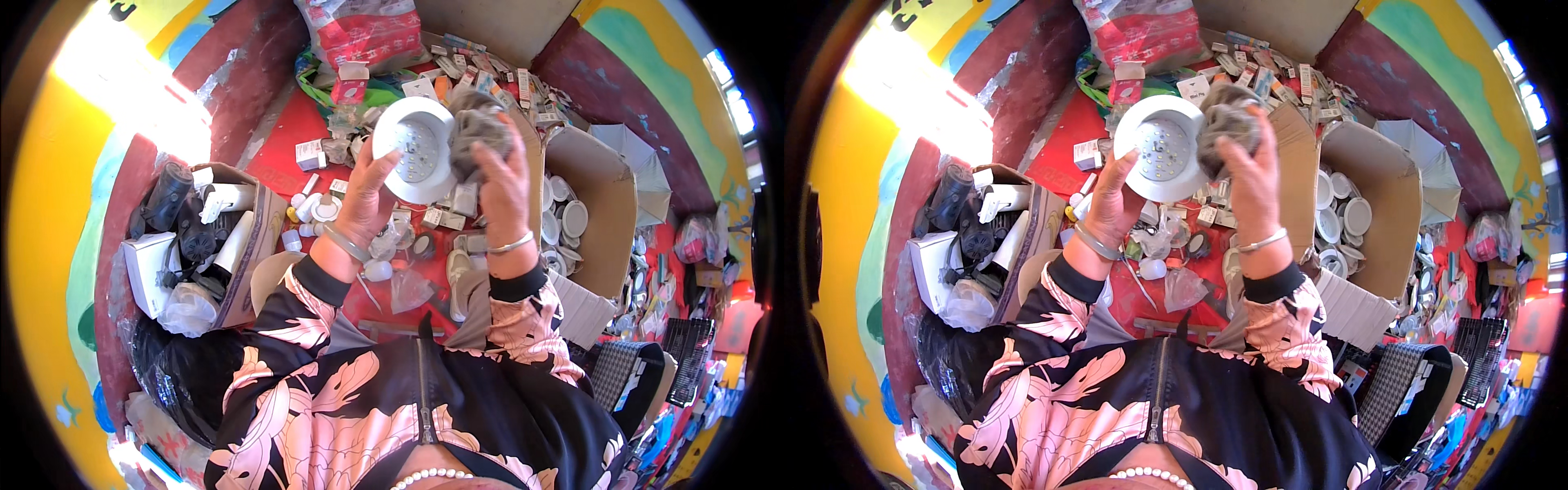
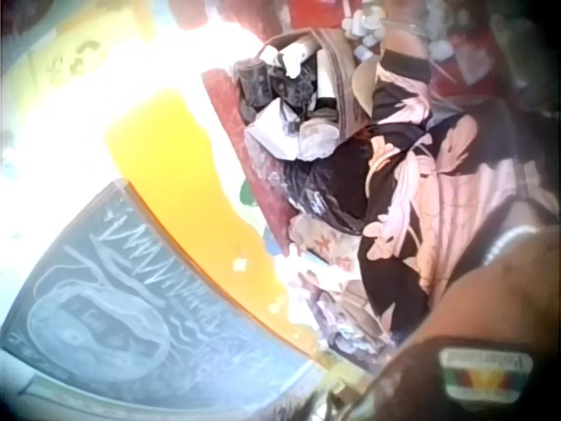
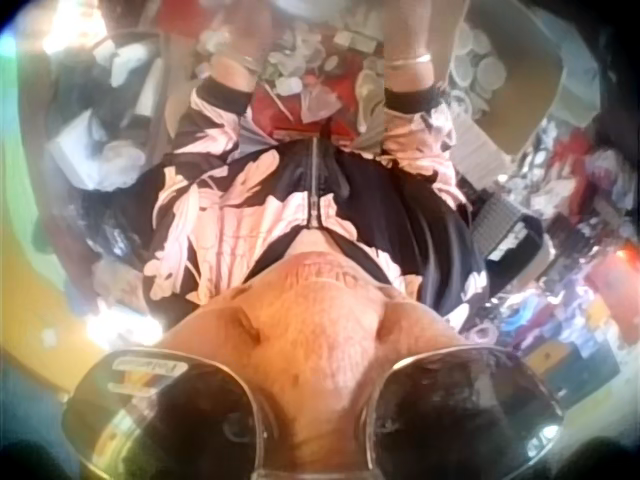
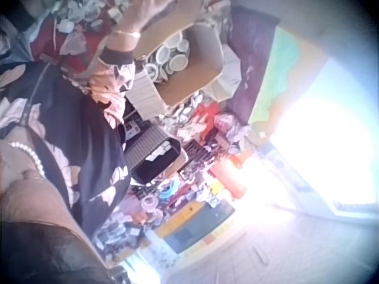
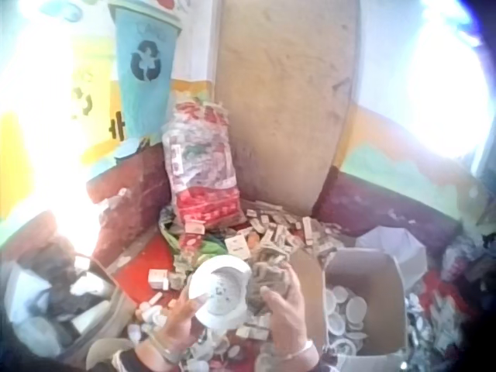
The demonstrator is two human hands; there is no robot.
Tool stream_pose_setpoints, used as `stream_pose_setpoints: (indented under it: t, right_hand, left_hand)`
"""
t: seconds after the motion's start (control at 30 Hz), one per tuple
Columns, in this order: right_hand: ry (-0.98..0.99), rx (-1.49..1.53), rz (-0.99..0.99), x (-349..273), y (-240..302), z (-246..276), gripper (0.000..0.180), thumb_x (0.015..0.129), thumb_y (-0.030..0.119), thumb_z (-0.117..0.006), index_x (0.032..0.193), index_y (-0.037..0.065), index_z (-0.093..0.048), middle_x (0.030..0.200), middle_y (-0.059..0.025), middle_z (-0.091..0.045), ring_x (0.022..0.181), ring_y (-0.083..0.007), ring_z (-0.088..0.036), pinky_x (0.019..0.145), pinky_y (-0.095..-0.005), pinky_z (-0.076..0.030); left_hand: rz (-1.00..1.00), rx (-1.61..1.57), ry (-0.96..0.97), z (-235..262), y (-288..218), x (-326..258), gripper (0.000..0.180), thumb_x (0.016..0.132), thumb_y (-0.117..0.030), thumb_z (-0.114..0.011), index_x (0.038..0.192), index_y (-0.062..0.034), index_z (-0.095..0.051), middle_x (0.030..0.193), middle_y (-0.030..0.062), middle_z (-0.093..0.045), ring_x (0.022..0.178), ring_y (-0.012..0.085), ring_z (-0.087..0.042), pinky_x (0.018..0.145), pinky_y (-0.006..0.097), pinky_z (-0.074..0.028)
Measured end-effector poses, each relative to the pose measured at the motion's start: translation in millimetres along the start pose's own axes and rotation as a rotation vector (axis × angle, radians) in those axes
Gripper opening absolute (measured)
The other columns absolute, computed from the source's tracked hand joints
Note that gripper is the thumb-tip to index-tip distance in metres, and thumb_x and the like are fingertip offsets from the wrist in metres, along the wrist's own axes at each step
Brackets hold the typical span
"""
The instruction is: The person wipes a circular light fixture with a cloth, cleaning the outer white rim and the dark central housing.
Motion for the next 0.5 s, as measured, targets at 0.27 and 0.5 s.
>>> stream_pose_setpoints:
  t: [0.27,0.5]
  right_hand:
    - [0.007,-0.903,0.462,-25,16,-27,0.043,0.085,0.000,-0.060,0.127,0.004,-0.050,0.117,-0.0107,-0.059,0.105,-0.0143,-0.055,0.090,-0.0253,-0.043]
    - [0.021,-0.879,0.569,-22,14,-31,0.041,0.081,-0.002,-0.060,0.121,0.002,-0.052,0.120,-0.0162,-0.058,0.114,-0.0307,-0.054,0.098,-0.0359,-0.040]
  left_hand:
    - [0.082,0.073,0.083,-9,18,-4,0.078,0.076,-0.026,-0.076,0.136,-0.0025,-0.033,0.123,0.0105,-0.050,0.112,0.0197,-0.050,0.096,0.036,-0.041]
    - [0.182,0.013,0.103,-12,39,-10,0.080,0.076,-0.025,-0.077,0.136,-0.0016,-0.031,0.123,0.0096,-0.051,0.113,0.0200,-0.050,0.096,0.035,-0.041]
Point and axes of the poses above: each hand's wrist, its own x-axis towards the middle knuckle, its own z-axis out of the back of the hand, y = z × x, the point moved 7 cm from there along x, towards the middle knuckle
